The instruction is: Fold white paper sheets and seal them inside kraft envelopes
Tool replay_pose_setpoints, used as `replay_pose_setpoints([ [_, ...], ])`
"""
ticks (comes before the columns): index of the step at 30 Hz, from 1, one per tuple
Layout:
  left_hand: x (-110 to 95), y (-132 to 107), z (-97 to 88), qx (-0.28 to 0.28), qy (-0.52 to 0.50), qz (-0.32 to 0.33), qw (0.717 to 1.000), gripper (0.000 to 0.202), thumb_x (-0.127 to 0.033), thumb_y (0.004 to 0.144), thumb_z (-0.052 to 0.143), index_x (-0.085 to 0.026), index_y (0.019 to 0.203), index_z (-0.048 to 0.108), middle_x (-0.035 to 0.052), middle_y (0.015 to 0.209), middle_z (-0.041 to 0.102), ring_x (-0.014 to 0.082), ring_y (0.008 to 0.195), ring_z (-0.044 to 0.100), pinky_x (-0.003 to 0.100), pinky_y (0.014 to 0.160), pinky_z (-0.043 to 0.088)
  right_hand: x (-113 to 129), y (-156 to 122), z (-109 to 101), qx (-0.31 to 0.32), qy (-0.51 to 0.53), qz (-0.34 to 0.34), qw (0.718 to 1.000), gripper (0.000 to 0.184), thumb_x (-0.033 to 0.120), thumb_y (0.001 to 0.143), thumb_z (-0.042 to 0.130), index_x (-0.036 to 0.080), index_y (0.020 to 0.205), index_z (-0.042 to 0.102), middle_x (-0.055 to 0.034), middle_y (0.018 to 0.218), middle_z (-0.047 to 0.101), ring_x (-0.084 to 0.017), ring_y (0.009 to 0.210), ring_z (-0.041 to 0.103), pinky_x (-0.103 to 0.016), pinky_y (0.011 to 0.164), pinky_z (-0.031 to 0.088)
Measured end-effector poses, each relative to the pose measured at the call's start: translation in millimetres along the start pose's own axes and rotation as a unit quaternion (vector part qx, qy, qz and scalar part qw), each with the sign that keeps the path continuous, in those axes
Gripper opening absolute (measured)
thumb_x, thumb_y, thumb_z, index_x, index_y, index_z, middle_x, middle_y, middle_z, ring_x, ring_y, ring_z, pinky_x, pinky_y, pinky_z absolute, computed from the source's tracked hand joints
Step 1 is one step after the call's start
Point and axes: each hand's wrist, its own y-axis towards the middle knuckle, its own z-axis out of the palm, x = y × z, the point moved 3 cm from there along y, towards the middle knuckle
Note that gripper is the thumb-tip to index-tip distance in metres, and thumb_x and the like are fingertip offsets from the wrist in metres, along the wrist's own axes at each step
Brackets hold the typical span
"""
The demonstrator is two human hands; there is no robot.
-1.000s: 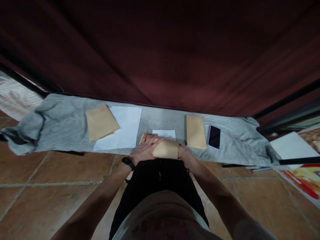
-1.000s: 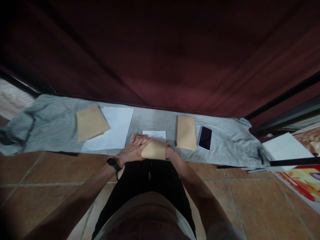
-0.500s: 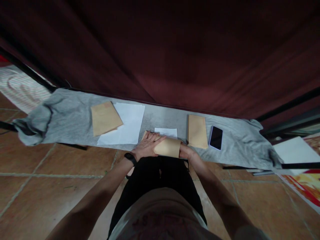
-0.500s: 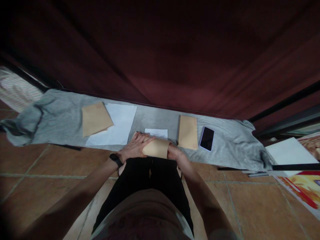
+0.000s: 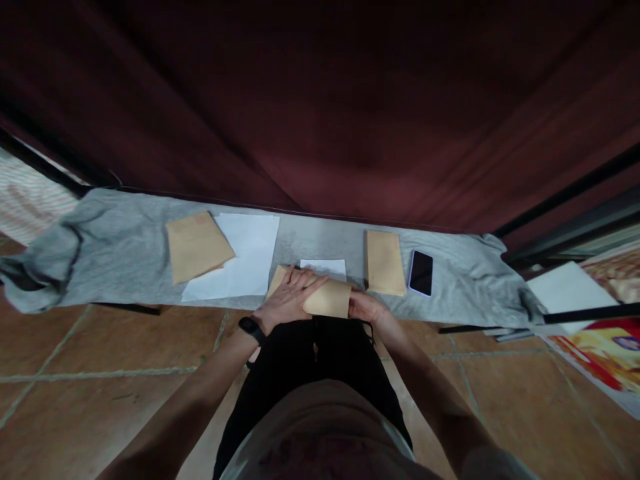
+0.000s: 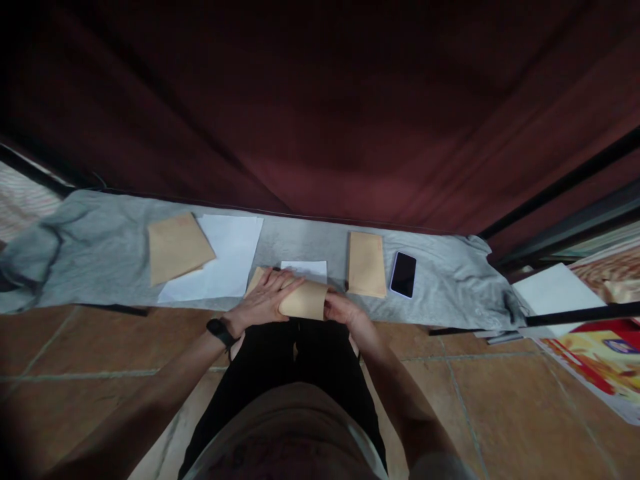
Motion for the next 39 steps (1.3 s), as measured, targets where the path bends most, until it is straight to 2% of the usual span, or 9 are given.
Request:
replay_pose_setpoints([
  [4,3,-3,-7.2,-0.010,0.021,-0.017,1.000,0.113,-0.048,0.074,0.078,-0.028,0.163,0.012,0.0152,0.150,0.045,0.0354,0.144,0.035,0.056,0.122,0.010,-2,9,5,0.046,0.015,0.025,0.999,0.031,0.037,0.078,0.076,0.023,0.105,0.073,-0.0066,0.092,0.079,-0.027,0.103,0.073,-0.037,0.082,0.059],
  [11,19,-6,-17.6,-0.025,0.050,-0.049,0.997,0.114,-0.048,0.074,0.079,-0.026,0.163,0.013,0.0149,0.139,0.051,0.0347,0.133,0.044,0.054,0.121,0.014,7,19,2,0.057,0.031,0.023,0.998,0.023,0.029,0.083,0.068,0.019,0.103,0.070,-0.0074,0.097,0.078,-0.020,0.094,0.073,-0.027,0.074,0.056],
  [17,39,-10,-25.1,-0.019,0.076,-0.081,0.994,0.115,-0.049,0.073,0.080,-0.026,0.163,0.013,0.0147,0.139,0.051,0.0346,0.130,0.045,0.052,0.119,0.020,18,21,0,0.061,0.065,0.003,0.996,0.039,0.026,0.082,0.072,0.022,0.120,0.065,-0.0059,0.114,0.075,-0.017,0.095,0.072,-0.036,0.093,0.055],
  [20,52,-17,-30.7,-0.011,0.077,-0.114,0.990,0.114,-0.050,0.073,0.080,-0.027,0.163,0.013,0.0141,0.137,0.052,0.0349,0.128,0.046,0.050,0.116,0.026,22,18,-4,0.032,0.060,-0.032,0.997,0.040,0.027,0.079,0.074,0.020,0.118,0.067,-0.0075,0.118,0.073,-0.019,0.100,0.071,-0.040,0.101,0.052],
  [24,69,-29,-37.7,-0.020,0.068,-0.165,0.984,0.114,-0.053,0.074,0.078,-0.027,0.163,0.012,0.0137,0.134,0.054,0.0354,0.124,0.050,0.048,0.108,0.036,22,19,-5,-0.031,-0.013,-0.114,0.993,0.029,0.030,0.077,0.074,0.024,0.105,0.072,-0.0039,0.113,0.074,-0.019,0.102,0.068,-0.037,0.101,0.051],
  [27,75,-34,-38.8,-0.033,0.075,-0.173,0.982,0.113,-0.053,0.075,0.077,-0.027,0.163,0.010,0.0140,0.135,0.053,0.0363,0.124,0.050,0.049,0.107,0.037,17,24,2,-0.094,-0.085,-0.162,0.979,0.017,0.034,0.082,0.068,0.026,0.097,0.073,-0.0016,0.104,0.074,-0.019,0.100,0.065,-0.036,0.101,0.050],
  [30,72,-34,-34.6,-0.040,0.087,-0.164,0.982,0.114,-0.052,0.074,0.078,-0.026,0.163,0.011,0.0157,0.137,0.052,0.0375,0.124,0.049,0.052,0.108,0.036,15,26,13,-0.137,-0.137,-0.221,0.956,0.017,0.032,0.087,0.061,0.029,0.098,0.073,-0.0008,0.106,0.073,-0.019,0.101,0.064,-0.035,0.103,0.047],
  [34,59,-29,-25.3,-0.050,0.078,-0.128,0.987,0.115,-0.050,0.073,0.081,-0.024,0.163,0.014,0.0162,0.137,0.052,0.0366,0.126,0.048,0.050,0.112,0.033,19,22,27,-0.069,-0.240,-0.268,0.930,0.024,0.022,0.088,0.055,0.031,0.097,0.075,0.0007,0.110,0.072,-0.019,0.106,0.063,-0.031,0.102,0.046],
  [39,45,-25,-14.3,-0.036,0.038,-0.070,0.996,0.111,-0.052,0.074,0.079,-0.026,0.162,0.016,0.0154,0.141,0.052,0.0360,0.132,0.046,0.053,0.116,0.029,13,23,21,0.053,-0.323,-0.146,0.934,0.021,0.010,0.077,0.060,0.025,0.068,0.071,0.0033,0.075,0.069,-0.016,0.078,0.061,-0.026,0.082,0.048],
])
